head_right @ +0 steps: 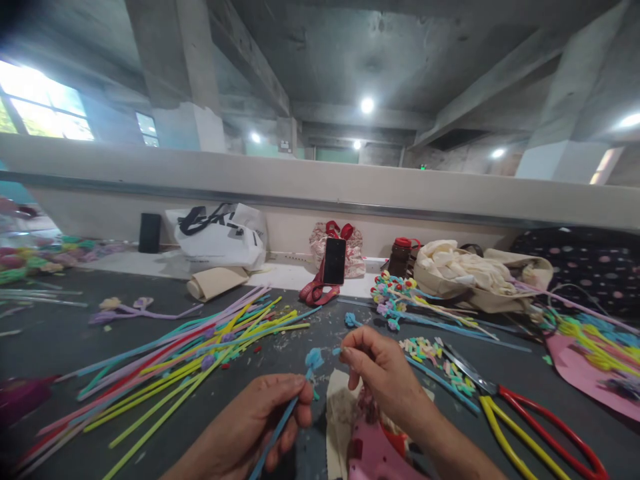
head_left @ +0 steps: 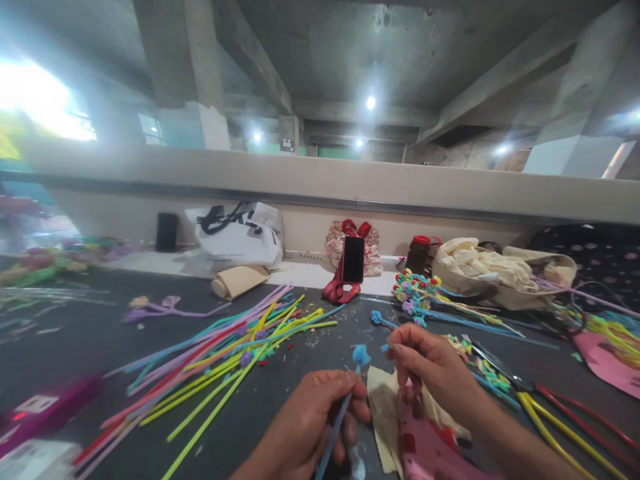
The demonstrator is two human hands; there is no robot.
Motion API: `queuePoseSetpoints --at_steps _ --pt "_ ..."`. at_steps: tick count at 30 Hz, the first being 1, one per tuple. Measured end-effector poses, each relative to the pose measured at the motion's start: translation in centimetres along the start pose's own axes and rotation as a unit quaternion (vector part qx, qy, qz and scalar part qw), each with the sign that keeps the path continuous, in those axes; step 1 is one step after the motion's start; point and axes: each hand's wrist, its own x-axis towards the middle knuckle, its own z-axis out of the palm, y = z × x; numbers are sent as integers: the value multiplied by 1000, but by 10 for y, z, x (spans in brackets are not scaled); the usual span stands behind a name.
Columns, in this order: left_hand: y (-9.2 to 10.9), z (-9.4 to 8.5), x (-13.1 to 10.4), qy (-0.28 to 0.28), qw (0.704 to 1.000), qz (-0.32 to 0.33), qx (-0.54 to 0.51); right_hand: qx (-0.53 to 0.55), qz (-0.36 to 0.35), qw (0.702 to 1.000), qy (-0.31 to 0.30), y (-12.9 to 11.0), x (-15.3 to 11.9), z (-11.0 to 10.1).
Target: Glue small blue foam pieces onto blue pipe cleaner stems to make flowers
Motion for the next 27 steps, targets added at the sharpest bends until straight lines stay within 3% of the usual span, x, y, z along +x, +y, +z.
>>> queuePoseSetpoints --at_steps 13,20,24,27 --pt "4 -3 -4 -22 999 -16 22 -16 3 1000 -18 0 -1 1" --pt "5 -4 -2 6 1000 -7 -19 -30 0 999 -45 4 -3 4" --pt "-3 1 2 37 998 22 -50 -11 -9 997 -73 3 -7 15" --pt "-11 5 6 42 996 38 -68 -60 -42 995 -63 1 -11 23"
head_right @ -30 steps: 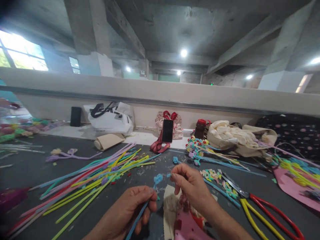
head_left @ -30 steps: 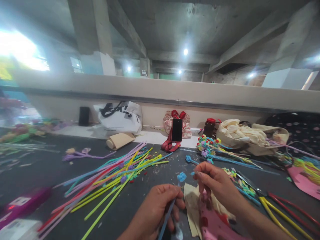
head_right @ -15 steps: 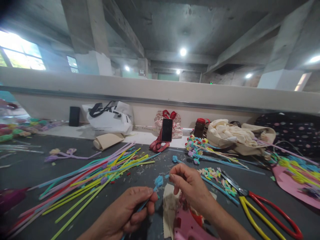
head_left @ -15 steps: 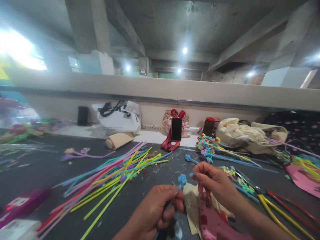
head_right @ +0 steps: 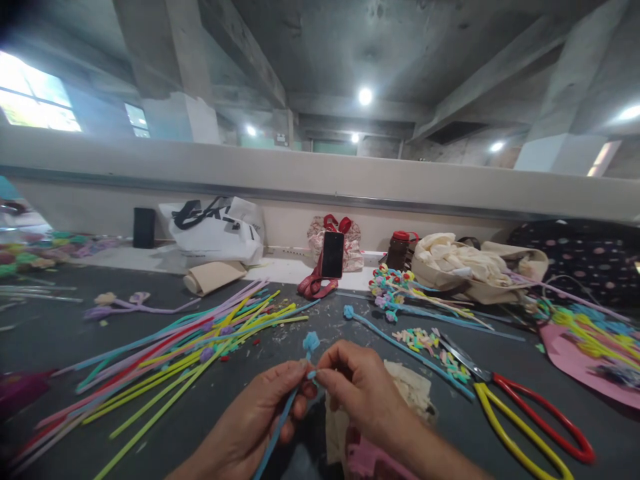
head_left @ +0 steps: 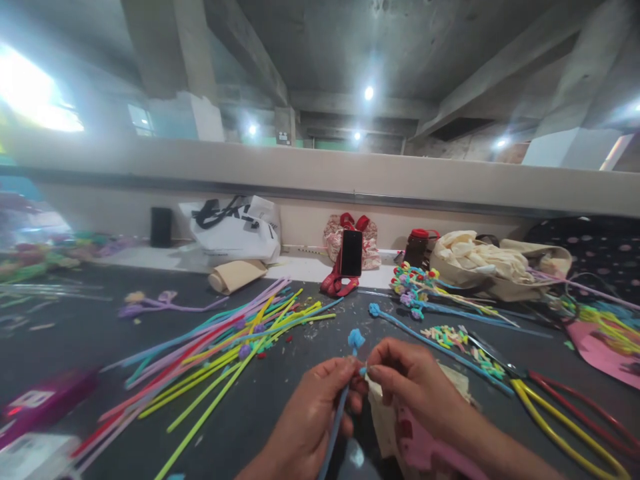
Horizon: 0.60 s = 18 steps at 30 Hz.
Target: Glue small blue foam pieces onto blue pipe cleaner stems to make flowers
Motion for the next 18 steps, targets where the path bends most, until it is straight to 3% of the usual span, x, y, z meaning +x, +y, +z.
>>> queuePoseSetpoints --at_steps 6,10,15,18 --pt "-3 3 -1 2 1000 -4 24 -212 -92 972 40 -5 -3 8" --pt "1 3 -3 13 999 -26 40 -256 -116 960 19 -16 -9 -14" --pt "3 7 -7 0 996 -13 93 -310 12 950 -42 -10 -45 -57" --pt "-2 14 -6 -1 986 -19 164 -364 57 928 -49 5 -71 -62"
